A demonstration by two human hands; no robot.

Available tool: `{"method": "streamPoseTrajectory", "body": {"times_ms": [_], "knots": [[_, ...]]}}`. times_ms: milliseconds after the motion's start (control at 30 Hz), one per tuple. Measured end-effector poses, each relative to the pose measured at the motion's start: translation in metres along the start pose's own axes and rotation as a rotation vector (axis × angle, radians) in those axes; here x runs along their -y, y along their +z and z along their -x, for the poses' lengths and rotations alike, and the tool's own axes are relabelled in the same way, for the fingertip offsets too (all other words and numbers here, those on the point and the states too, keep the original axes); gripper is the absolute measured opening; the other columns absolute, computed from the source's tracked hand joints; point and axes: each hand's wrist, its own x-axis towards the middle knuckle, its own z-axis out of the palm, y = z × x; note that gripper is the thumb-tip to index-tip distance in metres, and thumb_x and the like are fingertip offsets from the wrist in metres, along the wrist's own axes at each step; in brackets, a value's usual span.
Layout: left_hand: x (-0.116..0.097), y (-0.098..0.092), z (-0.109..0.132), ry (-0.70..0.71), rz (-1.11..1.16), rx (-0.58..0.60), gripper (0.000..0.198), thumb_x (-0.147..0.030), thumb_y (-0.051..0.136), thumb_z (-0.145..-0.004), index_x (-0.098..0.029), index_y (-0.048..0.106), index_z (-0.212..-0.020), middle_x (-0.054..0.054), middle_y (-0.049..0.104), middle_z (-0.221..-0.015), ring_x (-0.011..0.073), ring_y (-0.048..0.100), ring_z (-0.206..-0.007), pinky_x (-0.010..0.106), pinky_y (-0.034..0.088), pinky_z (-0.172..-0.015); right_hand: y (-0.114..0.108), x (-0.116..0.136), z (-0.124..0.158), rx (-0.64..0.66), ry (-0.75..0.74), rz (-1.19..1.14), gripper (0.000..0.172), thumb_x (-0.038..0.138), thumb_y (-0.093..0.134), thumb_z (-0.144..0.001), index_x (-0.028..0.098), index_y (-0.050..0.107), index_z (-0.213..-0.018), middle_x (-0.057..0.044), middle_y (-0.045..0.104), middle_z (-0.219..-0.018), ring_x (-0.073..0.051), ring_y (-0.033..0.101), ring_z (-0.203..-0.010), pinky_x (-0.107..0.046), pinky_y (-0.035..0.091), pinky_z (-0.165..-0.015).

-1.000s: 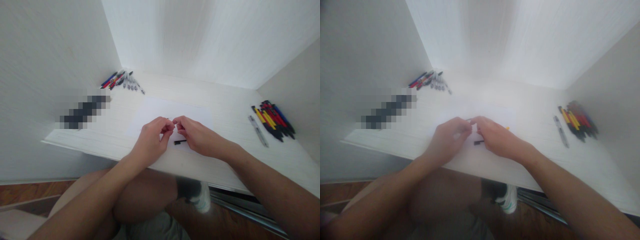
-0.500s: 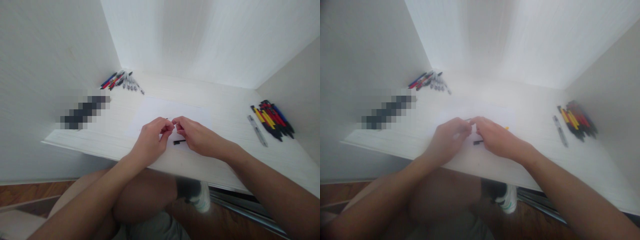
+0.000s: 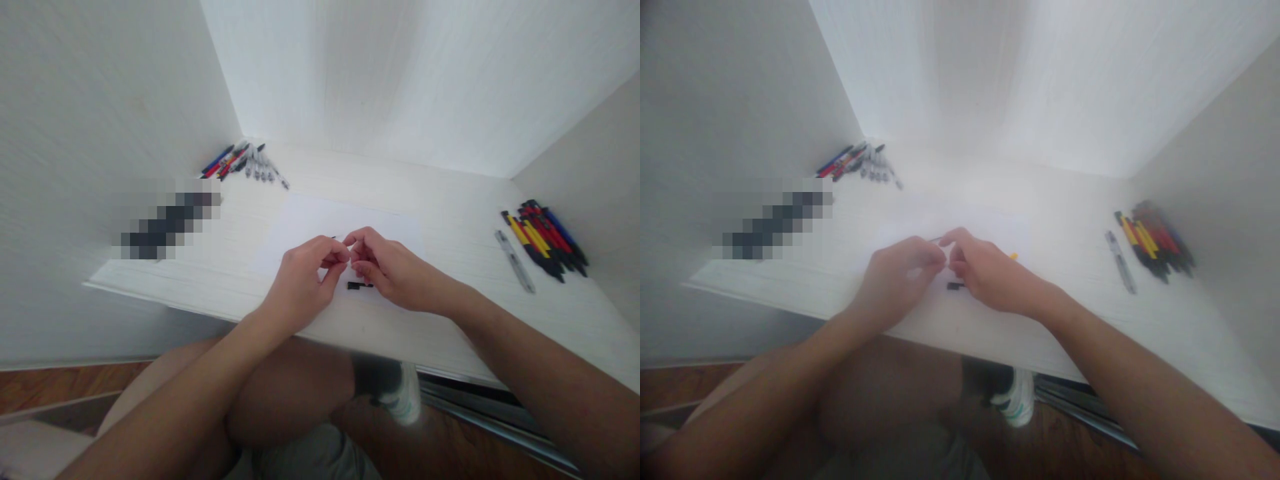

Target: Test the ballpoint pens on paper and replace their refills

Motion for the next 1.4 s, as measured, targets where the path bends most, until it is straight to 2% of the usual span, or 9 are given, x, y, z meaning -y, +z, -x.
{"method": "streamPoseTrajectory", "body": {"times_ms": [100, 300, 667, 967, 1400], "knots": [[0.001, 0.0, -0.001, -0.016, -0.003, -0.013, 0.017, -0.003, 0.064, -0.088, -0.02, 0.067, -0.09, 0.001, 0.075, -0.089, 0.0136, 0.071, -0.079, 0.026, 0.06, -0.077, 0.001, -0.004, -0.001, -0.07, 0.035, -0.116, 0.034, 0.014, 0.056, -0.097, 0.021, 0.054, -0.13, -0.004, 0.072, -0.094, -0.018, 0.068, -0.082, -0.034, 0.053, -0.078], [0.001, 0.002, -0.001, -0.057, 0.023, -0.054, 0.017, -0.004, 0.067, -0.087, -0.02, 0.067, -0.09, 0.001, 0.077, -0.09, 0.014, 0.072, -0.079, 0.026, 0.062, -0.076, 0.0, -0.012, -0.007, -0.21, 0.085, -0.29, 0.016, 0.024, 0.071, -0.09, 0.02, 0.069, -0.106, -0.008, 0.076, -0.103, -0.023, 0.072, -0.094, -0.04, 0.058, -0.084], [-0.004, 0.001, -0.002, -0.088, 0.06, -0.115, 0.017, -0.004, 0.07, -0.085, -0.02, 0.068, -0.09, 0.001, 0.078, -0.088, 0.014, 0.074, -0.077, 0.026, 0.064, -0.075, -0.004, -0.006, -0.006, -0.272, 0.05, -0.2, 0.009, 0.026, 0.073, -0.091, 0.02, 0.072, -0.097, -0.005, 0.077, -0.095, -0.021, 0.071, -0.087, -0.039, 0.056, -0.082], [-0.003, 0.001, 0.0, -0.082, 0.04, -0.128, 0.018, -0.005, 0.071, -0.084, -0.021, 0.069, -0.092, 0.0, 0.078, -0.09, 0.0144, 0.074, -0.078, 0.027, 0.064, -0.075, -0.004, -0.006, -0.006, -0.287, 0.051, -0.152, 0.011, 0.03, 0.074, -0.091, 0.02, 0.073, -0.095, -0.005, 0.076, -0.092, -0.02, 0.068, -0.084, -0.037, 0.053, -0.078], [-0.004, 0.001, 0.0, -0.065, 0.043, -0.126, 0.015, -0.007, 0.072, -0.085, -0.02, 0.072, -0.092, -0.001, 0.079, -0.088, 0.0134, 0.075, -0.077, 0.024, 0.064, -0.074, -0.007, -0.013, -0.005, -0.286, 0.104, -0.332, 0.023, 0.04, 0.081, -0.086, 0.021, 0.072, -0.096, -0.006, 0.077, -0.092, -0.022, 0.072, -0.083, -0.042, 0.06, -0.078]]}}
